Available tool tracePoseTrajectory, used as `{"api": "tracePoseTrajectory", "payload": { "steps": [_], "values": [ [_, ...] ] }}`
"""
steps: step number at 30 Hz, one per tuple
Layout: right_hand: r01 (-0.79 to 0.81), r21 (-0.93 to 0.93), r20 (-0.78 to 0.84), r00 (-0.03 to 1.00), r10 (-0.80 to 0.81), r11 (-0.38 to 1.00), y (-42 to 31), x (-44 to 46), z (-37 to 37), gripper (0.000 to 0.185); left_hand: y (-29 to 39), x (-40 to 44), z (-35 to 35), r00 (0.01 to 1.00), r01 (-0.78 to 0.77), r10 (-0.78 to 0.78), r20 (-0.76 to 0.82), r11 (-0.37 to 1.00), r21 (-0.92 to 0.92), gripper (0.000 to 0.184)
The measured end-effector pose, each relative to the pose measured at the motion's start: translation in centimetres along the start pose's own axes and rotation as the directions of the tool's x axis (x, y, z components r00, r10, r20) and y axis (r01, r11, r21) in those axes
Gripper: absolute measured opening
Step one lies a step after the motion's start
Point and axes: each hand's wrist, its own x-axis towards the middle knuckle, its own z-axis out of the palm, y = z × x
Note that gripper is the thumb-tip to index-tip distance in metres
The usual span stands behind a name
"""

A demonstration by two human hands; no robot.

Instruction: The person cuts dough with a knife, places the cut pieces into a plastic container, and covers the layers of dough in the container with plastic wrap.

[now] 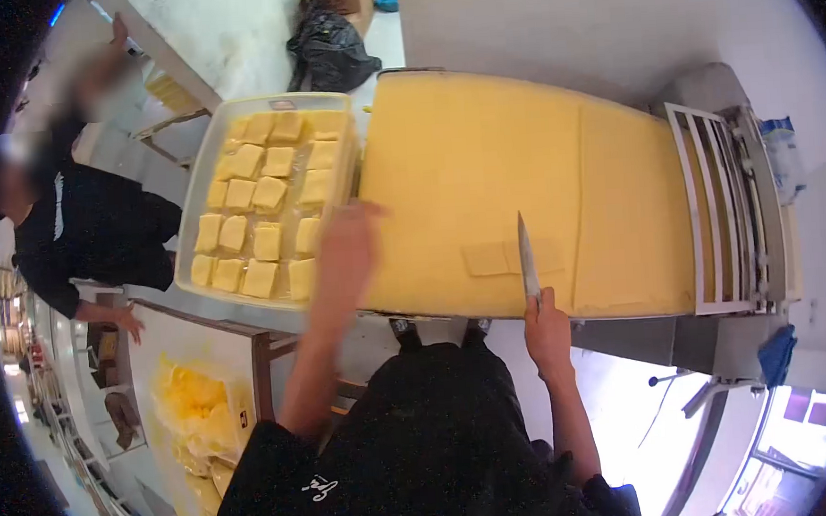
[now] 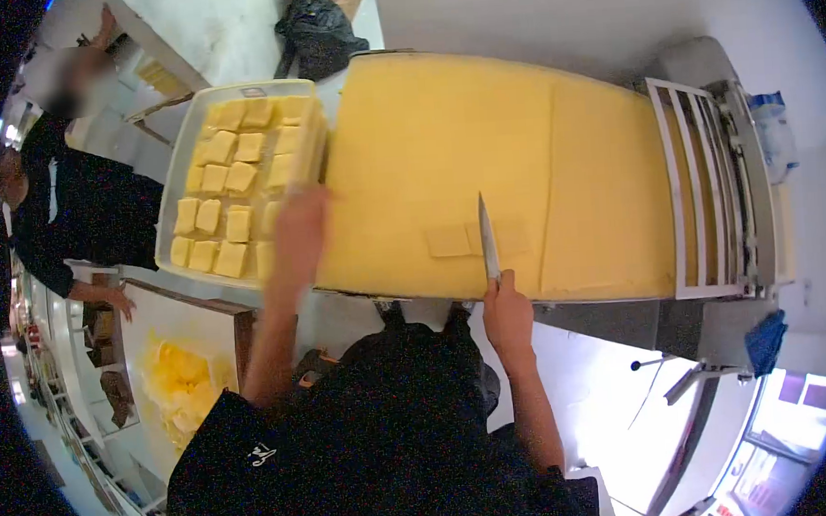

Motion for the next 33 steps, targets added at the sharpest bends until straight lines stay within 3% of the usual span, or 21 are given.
{"api": "tracePoseTrajectory", "payload": {
  "steps": [2, 4, 5, 8, 13, 14, 15, 16, 17, 18, 21, 22, 25, 30, 33],
  "values": [
    [-0.002, -0.045, 0.017, 1.0, 0.003, 0.999, -0.6, -0.1, -0.7, 0.019, 5.1, -0.6, 7.5, 0.96, -0.249, 0.264, 0.091, 0.956, -0.154, 0.018],
    [0.012, -0.112, 0.063, 0.998, -0.005, 0.994, -1.2, -0.3, -1.2, 0.019, 8.0, -1.4, 12.0, 0.975, -0.168, 0.162, 0.149, 0.985, 0.027, 0.016],
    [0.006, -0.115, 0.059, 0.998, 0.001, 0.993, -0.9, -0.2, -0.8, 0.019, 7.7, -1.5, 12.9, 0.974, -0.172, 0.167, 0.15, 0.985, 0.02, 0.016],
    [0.12, -0.184, 0.125, 0.987, -0.098, 0.976, 0.9, 0.2, 1.9, 0.019, 6.7, -1.7, 13.6, 0.933, 0.028, -0.016, 0.359, 0.999, -0.028, 0.017],
    [0.246, -0.181, 0.087, 0.968, -0.234, 0.952, -0.7, 3.1, 2.4, 0.02, 4.9, -0.8, 6.2, 0.895, 0.246, -0.12, 0.43, 0.937, -0.25, 0.026],
    [0.179, -0.169, 0.094, 0.982, -0.165, 0.969, -1.0, 3.5, 2.3, 0.02, 3.9, 0.0, 2.7, 0.887, 0.307, -0.171, 0.429, 0.913, -0.27, 0.029],
    [0.11, -0.163, 0.103, 0.99, -0.094, 0.981, -1.2, 3.9, 2.2, 0.021, 2.8, 1.0, -1.1, 0.871, 0.417, -0.288, 0.397, 0.861, -0.29, 0.028],
    [0.134, -0.152, 0.11, 0.987, -0.118, 0.979, -1.2, 4.2, 2.2, 0.021, 0.2, 1.7, -3.7, 0.939, 0.331, -0.297, 0.173, 0.917, -0.221, 0.023],
    [0.131, -0.152, 0.11, 0.987, -0.115, 0.98, -1.0, 4.1, 2.1, 0.021, -4.6, 2.0, -5.0, 0.881, 0.451, -0.456, 0.126, 0.728, -0.516, 0.022],
    [0.126, -0.154, 0.109, 0.988, -0.11, 0.98, -0.9, 4.0, 2.1, 0.021, -7.2, 3.4, -8.2, 0.914, 0.385, -0.405, -0.04, 0.892, -0.236, 0.025],
    [0.143, -0.149, 0.106, 0.986, -0.128, 0.978, -1.3, 3.9, 1.8, 0.021, -17.3, 4.3, -11.7, 0.848, 0.474, -0.448, -0.285, 0.88, 0.026, 0.031],
    [0.143, -0.147, 0.104, 0.986, -0.128, 0.979, -1.4, 3.7, 1.6, 0.021, -19.3, 4.0, -11.6, 0.845, 0.476, -0.448, -0.294, 0.879, 0.028, 0.031],
    [0.138, -0.136, 0.104, 0.987, -0.124, 0.981, -1.5, 3.8, 1.5, 0.021, -20.3, 4.2, -11.2, 0.889, 0.442, -0.423, -0.175, 0.695, 0.566, 0.035],
    [0.129, -0.103, 0.117, 0.986, -0.116, 0.986, -0.9, 3.8, 1.5, 0.021, -18.5, 2.8, -10.7, 0.958, 0.243, -0.274, -0.088, 0.607, 0.757, 0.045],
    [0.118, -0.035, 0.102, 0.988, -0.114, 0.992, -0.2, 3.8, 2.2, 0.021, -20.8, 0.2, -9.3, 0.984, -0.044, -0.109, 0.14, 0.615, 0.788, 0.053]
  ]
}}
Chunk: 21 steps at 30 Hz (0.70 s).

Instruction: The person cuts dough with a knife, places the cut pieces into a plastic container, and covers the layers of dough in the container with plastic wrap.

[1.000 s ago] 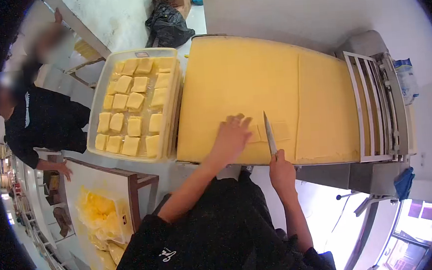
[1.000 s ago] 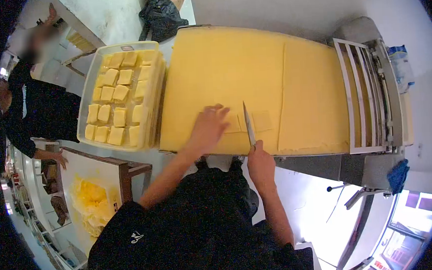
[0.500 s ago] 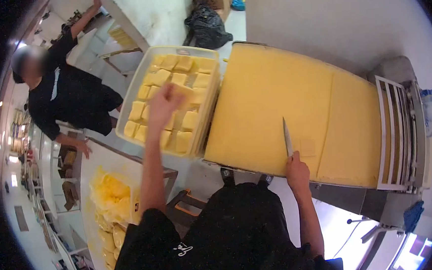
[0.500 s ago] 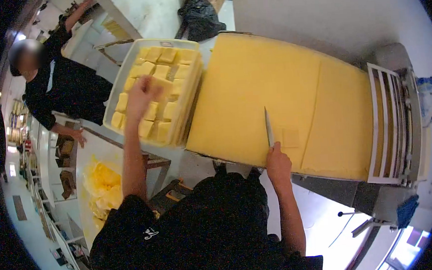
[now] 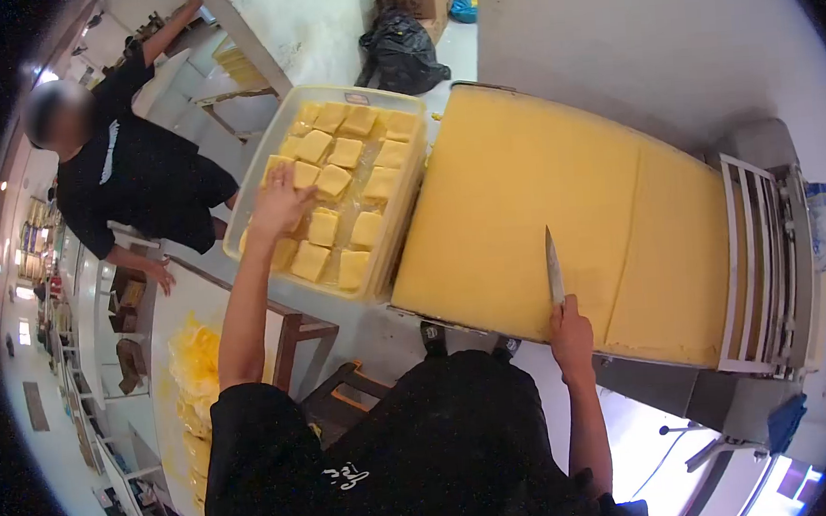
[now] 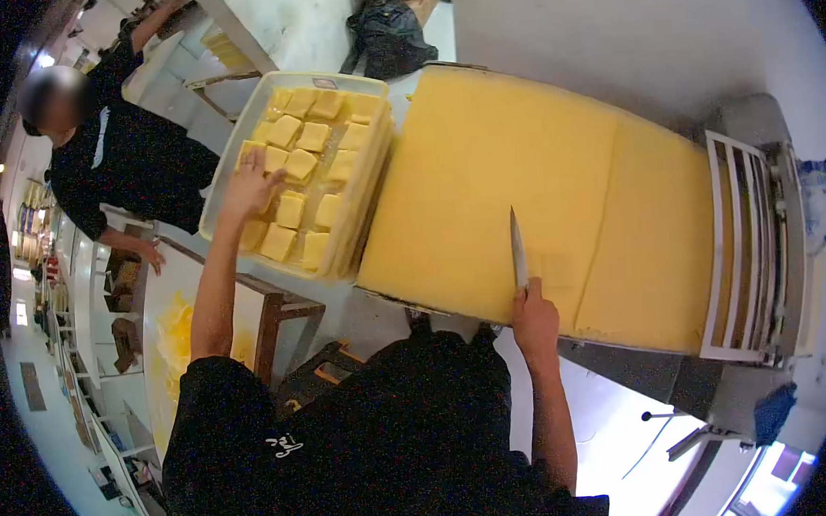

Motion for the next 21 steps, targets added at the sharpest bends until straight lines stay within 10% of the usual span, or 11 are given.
{"api": "tracePoseTrajectory", "payload": {
  "steps": [5, 8, 10, 21],
  "values": [
    [-0.104, 0.043, -0.116, 0.987, 0.108, 0.994, 0.9, -0.5, -1.7, 0.021, 10.3, 3.6, -7.9, 0.963, 0.05, -0.131, -0.236, 0.945, -0.324, 0.039],
    [-0.159, -0.054, -0.127, 0.98, 0.152, 0.986, 1.0, -1.5, -3.9, 0.02, 23.1, 2.8, -11.6, 0.992, -0.035, 0.121, 0.03, 0.504, -0.863, 0.028],
    [-0.17, -0.116, -0.12, 0.98, 0.156, 0.979, 0.6, -1.5, -5.2, 0.019, 32.3, 1.9, -10.1, 0.889, -0.434, 0.357, -0.287, 0.455, -0.778, 0.025],
    [-0.07, -0.111, 0.066, 0.995, 0.078, 0.991, 2.4, -0.4, -2.7, 0.022, 38.3, -0.7, -8.9, 0.94, -0.051, 0.332, 0.084, 0.379, -0.924, 0.025]
  ]
}}
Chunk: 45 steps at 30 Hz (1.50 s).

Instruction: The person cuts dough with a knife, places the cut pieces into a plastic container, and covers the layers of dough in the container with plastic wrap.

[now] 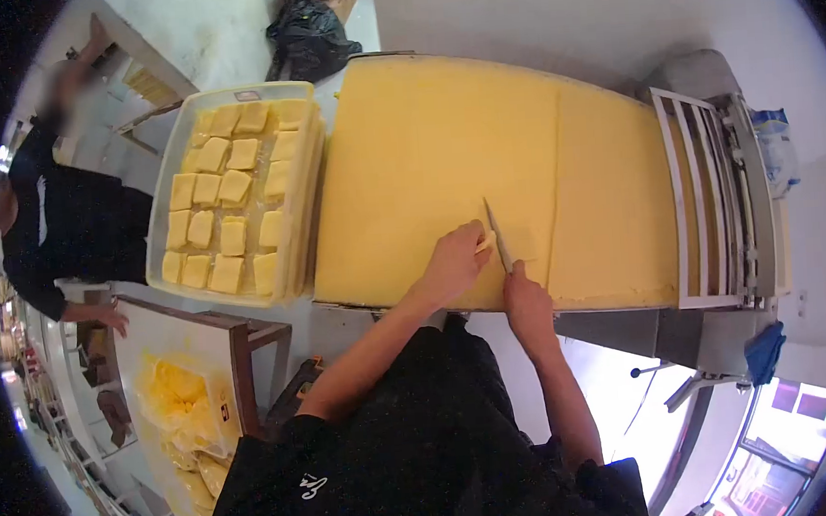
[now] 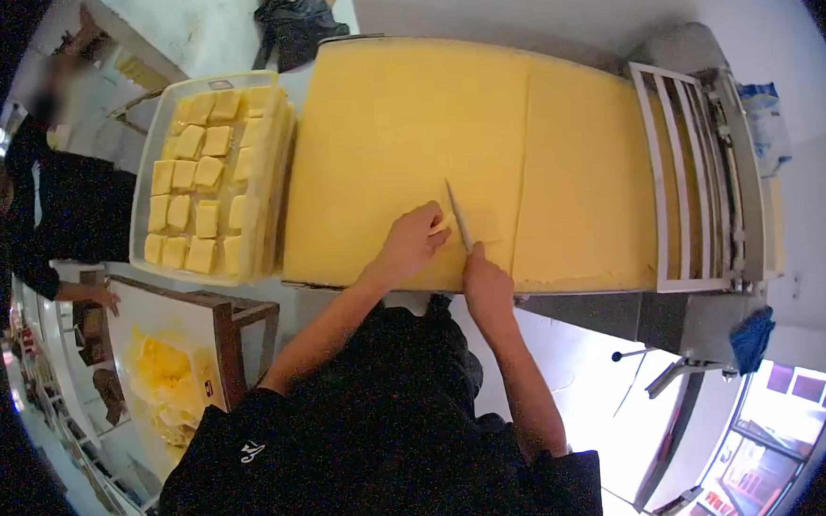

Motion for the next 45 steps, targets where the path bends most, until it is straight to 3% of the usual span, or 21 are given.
{"api": "tracePoseTrajectory", "payload": {
  "steps": [3, 6, 8, 9, 10, 12, 14, 15, 18, 20, 23, 25, 29, 33, 34, 36, 37, 39, 40, 41, 45],
  "values": [
    [0.0, 0.049, 0.008, 1.0, 0.0, 0.999, 0.0, 1.0, 0.0, 0.023, 0.4, -0.7, -3.6, 0.991, 0.118, -0.135, -0.01, 0.898, -0.423, 0.019],
    [-0.017, 0.016, -0.028, 0.999, 0.017, 1.0, 0.4, 1.2, 0.6, 0.026, -2.5, -1.8, -11.7, 0.98, 0.007, -0.109, -0.165, 0.853, -0.522, 0.017],
    [0.023, 0.019, -0.04, 0.999, -0.022, 1.0, -0.2, 0.8, 0.2, 0.026, -5.6, -2.5, -19.6, 0.934, 0.022, -0.168, -0.314, 0.907, -0.421, 0.027],
    [0.016, 0.016, -0.065, 0.998, -0.015, 1.0, -0.3, 0.7, 0.0, 0.026, -8.6, -2.9, -23.0, 0.855, 0.111, -0.165, -0.491, 0.984, -0.137, 0.025],
    [0.03, 0.019, -0.067, 0.997, -0.029, 0.999, -0.4, 0.8, 0.0, 0.026, -14.2, -2.4, -26.1, 0.786, 0.159, -0.235, -0.571, 0.971, -0.181, 0.031],
    [0.025, 0.021, -0.055, 0.998, -0.024, 0.999, -0.3, 0.7, 0.0, 0.026, -20.8, -3.0, -31.8, 0.604, 0.4, -0.273, -0.749, 0.917, -0.011, 0.036],
    [0.014, 0.022, -0.049, 0.999, -0.013, 1.0, -0.2, 0.6, 0.2, 0.027, -25.8, -3.4, -34.4, 0.576, 0.605, -0.214, -0.789, 0.76, 0.236, 0.028],
    [0.017, 0.01, -0.054, 0.998, -0.016, 1.0, -0.2, 0.6, 0.3, 0.026, -25.9, -3.7, -34.2, 0.575, 0.607, -0.22, -0.788, 0.76, 0.231, 0.028],
    [0.034, -0.012, -0.076, 0.997, -0.035, 0.999, -0.3, 1.0, 0.3, 0.025, -25.9, -4.2, -34.1, 0.81, 0.575, -0.077, -0.582, 0.304, 0.76, 0.027],
    [0.033, -0.011, -0.096, 0.995, -0.034, 0.999, -0.3, 0.8, 0.5, 0.025, -25.0, -4.1, -34.2, 0.827, 0.548, -0.07, -0.557, 0.317, 0.774, 0.03],
    [0.03, -0.013, -0.107, 0.994, -0.031, 0.999, 0.0, 0.6, 0.5, 0.024, -23.0, -4.2, -32.4, 0.86, 0.495, -0.06, -0.507, 0.342, 0.799, 0.039],
    [0.043, -0.013, -0.107, 0.993, -0.044, 0.999, 0.1, 0.7, 0.6, 0.024, -22.8, -4.7, -29.4, 0.957, 0.276, -0.012, -0.289, 0.343, 0.898, 0.06],
    [0.041, 0.005, -0.099, 0.994, -0.04, 0.999, 0.2, 0.9, 0.5, 0.025, -23.1, -3.8, -26.9, 0.887, 0.459, -0.191, -0.419, 0.458, 0.762, 0.072],
    [0.013, 0.169, -0.094, 0.996, 0.003, 0.986, 0.0, 0.5, -0.1, 0.028, -16.3, -2.2, -28.0, 0.802, 0.596, -0.358, -0.478, 0.543, 0.591, 0.066],
    [-0.022, 0.169, -0.11, 0.993, 0.041, 0.985, 0.4, 0.4, 0.0, 0.028, -13.7, -0.9, -27.5, 0.824, 0.564, -0.339, -0.454, 0.568, 0.6, 0.066],
    [0.094, 0.429, -0.35, 0.934, 0.07, 0.898, 1.6, -0.1, 1.2, 0.02, -8.0, 0.9, -24.7, 0.871, 0.338, 0.121, -0.476, 0.555, 0.76, 0.055],
    [0.054, 0.42, -0.343, 0.933, 0.103, 0.906, 1.9, -0.3, 1.4, 0.02, -5.7, 1.1, -22.5, 0.825, 0.246, 0.333, -0.456, 0.514, 0.822, 0.05],
    [-0.017, 0.49, -0.362, 0.906, 0.221, 0.872, 2.3, 0.1, 1.3, 0.017, -0.3, 1.5, -16.1, 0.959, -0.055, 0.186, -0.214, 0.863, 0.502, 0.036],
    [-0.026, 0.486, -0.37, 0.9, 0.232, 0.873, 2.4, 0.0, 0.9, 0.017, -0.9, 2.4, -10.1, 0.933, -0.206, 0.274, -0.234, 0.938, 0.277, 0.031],
    [-0.032, 0.468, -0.359, 0.907, 0.223, 0.883, 2.1, -0.2, 0.2, 0.019, 0.4, 2.8, -5.8, 0.973, -0.204, 0.213, -0.091, 0.974, 0.102, 0.032],
    [-0.098, 0.343, -0.305, 0.929, 0.209, 0.934, 2.3, -1.2, -2.3, 0.022, 3.6, 2.3, 2.6, 0.959, -0.242, 0.272, -0.081, 0.933, 0.266, 0.035]
  ]
}}
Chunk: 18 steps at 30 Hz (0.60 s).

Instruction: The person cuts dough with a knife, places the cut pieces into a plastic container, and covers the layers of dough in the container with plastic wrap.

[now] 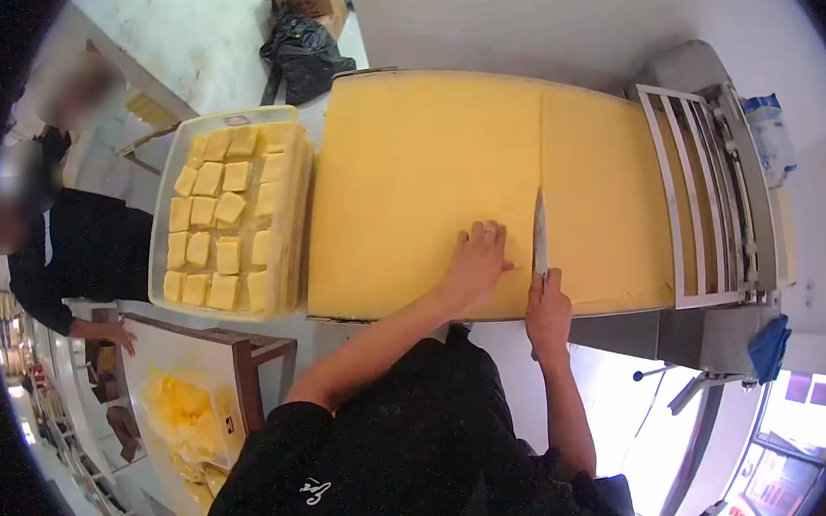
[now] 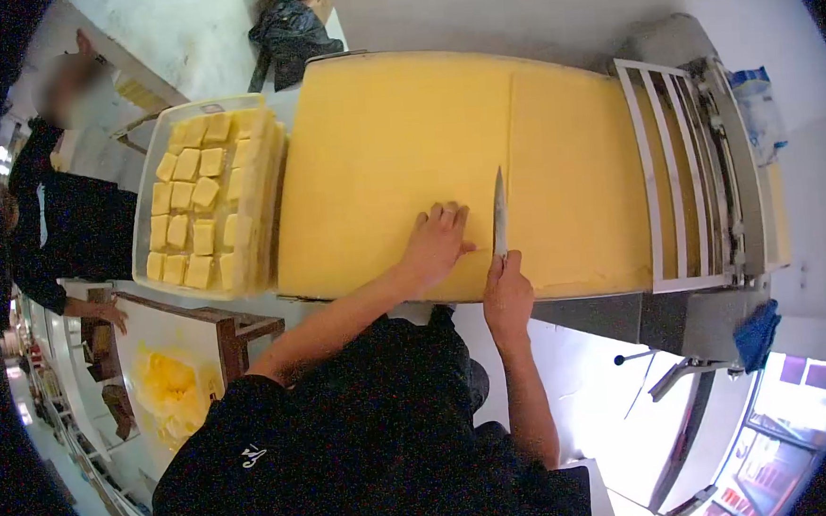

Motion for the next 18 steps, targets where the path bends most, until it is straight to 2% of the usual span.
{"api": "tracePoseTrajectory", "payload": {
  "steps": [2, 3, 4, 7, 8, 10, 12, 13, 14, 15, 16, 17, 18],
  "values": [
    [0.016, -0.192, 0.063, 0.998, -0.004, 0.981, 0.3, 0.1, -1.0, 0.02, 0.0, 0.5, 0.2, 0.988, 0.13, -0.127, 0.093, 0.991, -0.029, 0.034],
    [0.005, -0.187, 0.062, 0.998, 0.007, 0.982, 0.5, -0.1, -1.2, 0.02, -0.1, 0.6, 0.1, 0.972, 0.198, -0.192, 0.139, 0.98, -0.032, 0.034],
    [-0.008, -0.169, 0.084, 0.996, 0.022, 0.986, 0.5, -0.3, -1.4, 0.02, -0.3, 0.7, -0.2, 0.97, 0.203, -0.198, 0.142, 0.979, -0.023, 0.034],
    [0.039, -0.112, 0.157, 0.987, -0.021, 0.993, -0.1, 0.4, -0.6, 0.02, -2.4, 1.4, -3.2, 0.885, 0.434, -0.306, 0.35, 0.815, -0.384, 0.033],
    [0.065, -0.079, 0.181, 0.982, -0.05, 0.995, 0.0, 0.4, 0.1, 0.02, -3.5, 1.4, -5.1, 0.882, 0.45, -0.339, 0.328, 0.813, -0.368, 0.033],
    [0.109, -0.01, 0.231, 0.967, -0.104, 0.994, 0.3, 0.2, 1.8, 0.019, -7.1, 0.7, -10.0, 0.921, 0.346, -0.39, -0.003, 0.819, -0.457, 0.028],
    [0.148, -0.045, 0.219, 0.966, -0.134, 0.988, 0.7, 0.6, 3.1, 0.02, -12.8, 0.6, -15.3, 0.831, 0.201, -0.519, -0.198, 0.613, -0.764, 0.027],
    [0.154, -0.1, 0.181, 0.974, -0.134, 0.983, 0.8, 0.9, 3.5, 0.02, -15.1, 0.4, -19.0, 0.72, 0.424, -0.624, -0.304, 0.743, -0.518, 0.029],
    [0.173, -0.085, 0.186, 0.97, -0.155, 0.981, 1.0, 1.0, 3.6, 0.02, -21.0, -0.6, -21.5, 0.769, 0.324, -0.404, -0.495, 0.914, -0.243, 0.032],
    [0.164, -0.046, 0.164, 0.974, -0.154, 0.985, 1.0, 1.0, 3.5, 0.022, -22.3, -0.7, -25.1, 0.671, 0.521, -0.557, -0.49, 0.824, -0.224, 0.036],
    [0.152, -0.005, 0.139, 0.979, -0.15, 0.988, 1.0, 1.0, 3.5, 0.023, -29.6, -1.9, -26.4, 0.612, 0.563, -0.564, -0.554, 0.803, -0.196, 0.037],
    [0.165, 0.009, 0.14, 0.977, -0.164, 0.986, 0.7, 1.0, 3.3, 0.023, -33.3, -2.7, -27.5, 0.55, 0.606, -0.566, -0.615, 0.777, -0.173, 0.038],
    [0.155, -0.012, 0.153, 0.977, -0.151, 0.988, 0.5, 1.0, 2.9, 0.023, -36.5, -3.7, -27.9, 0.546, 0.606, -0.556, -0.626, 0.779, -0.163, 0.038]
  ]
}}
